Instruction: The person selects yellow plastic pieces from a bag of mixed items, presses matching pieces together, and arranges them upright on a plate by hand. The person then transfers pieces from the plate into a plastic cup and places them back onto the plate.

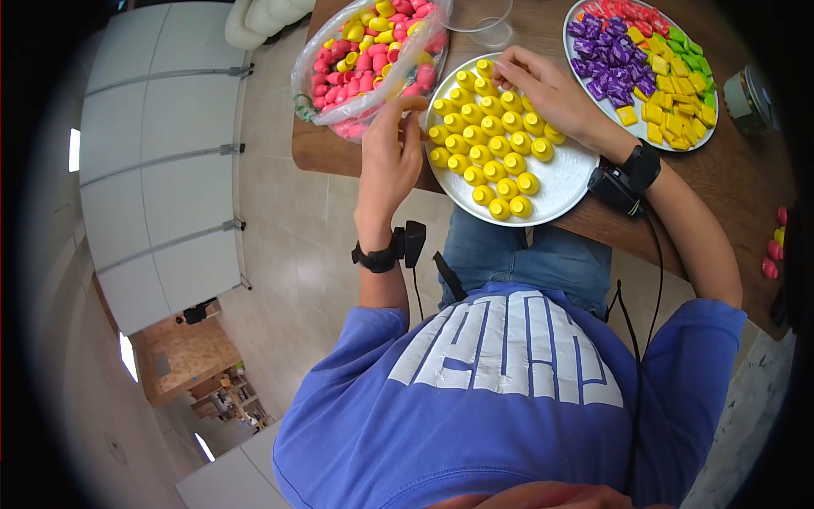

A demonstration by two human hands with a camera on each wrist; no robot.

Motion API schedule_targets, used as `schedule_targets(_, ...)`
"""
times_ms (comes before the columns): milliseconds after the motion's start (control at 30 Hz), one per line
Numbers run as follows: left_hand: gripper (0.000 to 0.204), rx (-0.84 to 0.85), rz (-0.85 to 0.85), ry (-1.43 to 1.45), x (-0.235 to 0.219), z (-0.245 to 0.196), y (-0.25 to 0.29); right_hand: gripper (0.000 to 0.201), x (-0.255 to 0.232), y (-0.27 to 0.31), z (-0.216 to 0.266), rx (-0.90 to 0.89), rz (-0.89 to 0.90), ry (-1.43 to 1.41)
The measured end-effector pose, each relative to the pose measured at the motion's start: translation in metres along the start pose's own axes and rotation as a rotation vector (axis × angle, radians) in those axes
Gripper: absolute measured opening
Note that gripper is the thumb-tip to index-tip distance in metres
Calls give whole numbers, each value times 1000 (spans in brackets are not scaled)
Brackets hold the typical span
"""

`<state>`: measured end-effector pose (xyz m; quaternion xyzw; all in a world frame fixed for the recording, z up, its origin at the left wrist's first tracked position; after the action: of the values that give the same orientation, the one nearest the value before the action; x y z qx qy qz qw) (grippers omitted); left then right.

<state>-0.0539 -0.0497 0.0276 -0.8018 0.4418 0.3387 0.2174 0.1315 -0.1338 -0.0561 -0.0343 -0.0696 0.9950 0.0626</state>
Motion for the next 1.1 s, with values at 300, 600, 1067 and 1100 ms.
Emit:
schedule_targets(300, 13, -46, -53, -107, -4, -17, -8, 35, 0, 0, 0, 3, 1, 11)
schedule_targets(600, 23, -52, 35, -192, -1, -25, 1, 35, 1, 0, 0, -7, 13, -4)
schedule_targets(1067, 30, -52, 100, -150, 5, -13, 0, 29, 3, 1, 3, 37, 49, -35)
schedule_targets(1100, 29, -44, 102, -142, 5, -14, 0, 29, 3, 1, 3, 38, 50, -35)
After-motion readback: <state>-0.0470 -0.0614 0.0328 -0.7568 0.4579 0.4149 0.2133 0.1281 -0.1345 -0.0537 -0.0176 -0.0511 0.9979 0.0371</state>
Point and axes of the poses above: each hand's wrist, its own y-axis away from the middle knuckle, its own x-axis out of the palm, z = x × y, the point moved 10 cm from there along -y, towards the middle knuckle, and after that the axes turned 12 degrees about z, right-handed, at the moved point
